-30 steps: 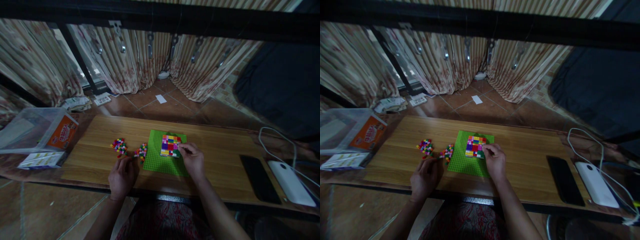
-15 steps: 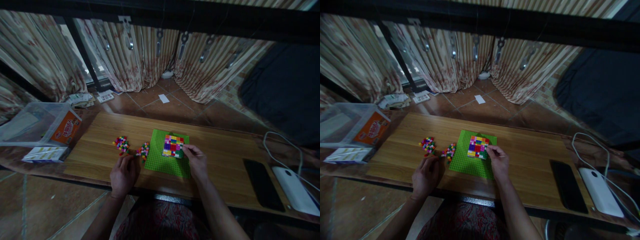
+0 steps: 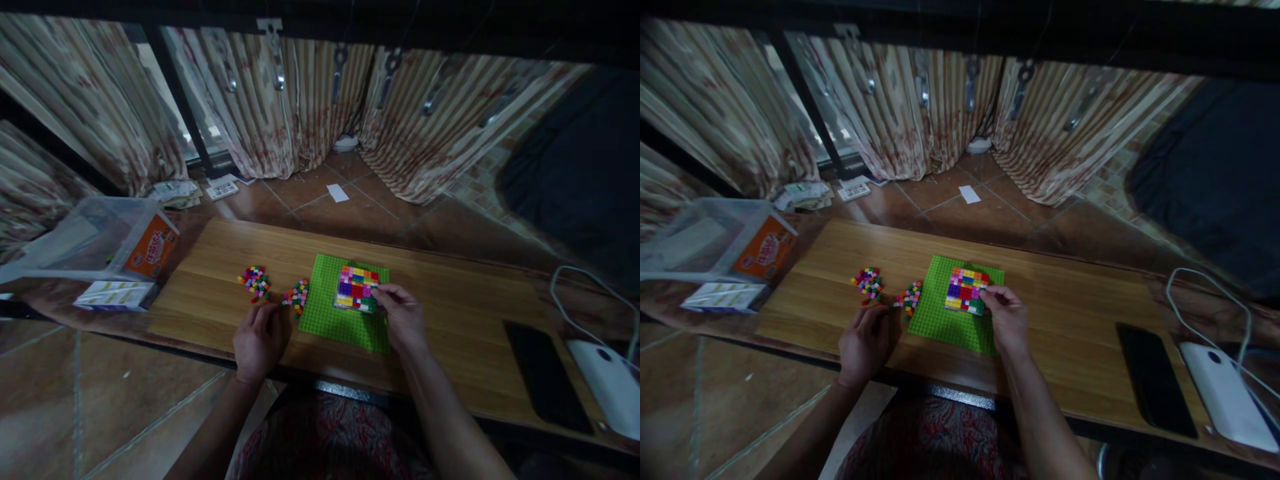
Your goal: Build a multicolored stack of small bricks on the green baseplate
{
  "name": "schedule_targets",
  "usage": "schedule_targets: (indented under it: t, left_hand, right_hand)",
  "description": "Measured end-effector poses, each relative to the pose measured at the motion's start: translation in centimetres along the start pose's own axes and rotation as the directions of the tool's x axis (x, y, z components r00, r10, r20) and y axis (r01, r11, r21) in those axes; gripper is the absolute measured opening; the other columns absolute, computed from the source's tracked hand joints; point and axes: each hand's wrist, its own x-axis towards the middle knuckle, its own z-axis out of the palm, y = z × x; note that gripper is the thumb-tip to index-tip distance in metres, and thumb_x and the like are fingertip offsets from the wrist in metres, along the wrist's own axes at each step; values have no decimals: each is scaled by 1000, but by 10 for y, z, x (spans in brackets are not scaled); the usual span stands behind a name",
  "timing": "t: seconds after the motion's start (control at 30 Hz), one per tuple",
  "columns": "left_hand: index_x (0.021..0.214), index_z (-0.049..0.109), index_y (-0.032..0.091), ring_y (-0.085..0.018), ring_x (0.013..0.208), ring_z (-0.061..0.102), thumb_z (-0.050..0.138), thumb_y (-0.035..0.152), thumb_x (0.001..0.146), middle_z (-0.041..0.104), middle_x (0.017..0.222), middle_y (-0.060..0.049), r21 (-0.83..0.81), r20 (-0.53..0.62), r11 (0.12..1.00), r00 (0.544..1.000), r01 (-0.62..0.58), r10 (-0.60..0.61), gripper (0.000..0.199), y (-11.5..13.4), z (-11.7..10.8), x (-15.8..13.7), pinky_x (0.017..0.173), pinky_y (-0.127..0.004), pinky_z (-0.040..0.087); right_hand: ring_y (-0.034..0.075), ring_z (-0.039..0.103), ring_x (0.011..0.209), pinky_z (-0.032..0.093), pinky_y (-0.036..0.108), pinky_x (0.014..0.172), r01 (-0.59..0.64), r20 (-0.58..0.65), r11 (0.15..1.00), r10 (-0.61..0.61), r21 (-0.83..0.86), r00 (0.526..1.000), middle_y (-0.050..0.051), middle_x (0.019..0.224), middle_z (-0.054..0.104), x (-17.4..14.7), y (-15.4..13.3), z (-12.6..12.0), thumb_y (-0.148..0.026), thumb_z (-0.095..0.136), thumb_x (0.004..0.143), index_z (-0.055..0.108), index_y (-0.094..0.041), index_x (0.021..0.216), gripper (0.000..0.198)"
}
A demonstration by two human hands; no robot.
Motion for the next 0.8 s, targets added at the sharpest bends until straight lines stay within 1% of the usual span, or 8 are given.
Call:
schedule_targets:
  t: [0.17,0.27,0.4,0.5,0.67,0.8]
  left_hand:
    - [101,65,20,-17,89,65,49,28,91,68,100,-6,-26,16,999,999,31,-31,20,3,-1,1,79,-26,49]
    - [107,64,22,-17,91,65,49,30,91,67,105,-6,-29,41,998,998,53,-52,23,6,-2,3,79,-27,49]
    - [113,65,25,-17,88,65,50,31,92,66,108,-5,12,76,998,995,66,-66,27,9,-3,5,73,-26,48]
    - [114,65,26,-17,87,65,51,31,91,65,107,-6,38,86,997,994,60,-63,28,11,-2,6,71,-25,48]
    - [110,66,25,-17,83,63,51,31,91,65,104,-5,44,88,998,994,54,-58,25,15,0,11,69,-26,47]
    - [98,68,23,-17,81,62,50,31,92,66,98,-5,36,79,999,996,25,-28,20,17,5,19,71,-27,47]
  right_hand:
    - [11,53,55,39,24,53,19,11,1000,-18,-25,1000,-3,64,65,3,5,-3,-39,83,54,66,-19,72,32]
    - [11,54,56,40,24,52,17,24,1000,-17,-25,1000,-2,65,65,5,5,-4,-40,84,53,67,-18,72,34]
    - [11,54,54,40,23,50,26,53,998,-24,-51,998,-3,63,64,6,5,-7,-42,84,54,66,-18,72,34]
    - [10,53,53,42,23,50,14,74,999,-12,-29,997,-3,64,64,4,7,-11,-43,85,54,66,-18,72,36]
    - [8,54,53,45,22,52,-2,-10,997,2,84,1000,-3,66,65,-4,8,-18,-44,84,57,68,-19,74,34]
    - [8,55,55,44,20,51,-13,-52,997,17,72,998,-2,67,64,-9,8,-23,-43,83,59,67,-19,71,31]
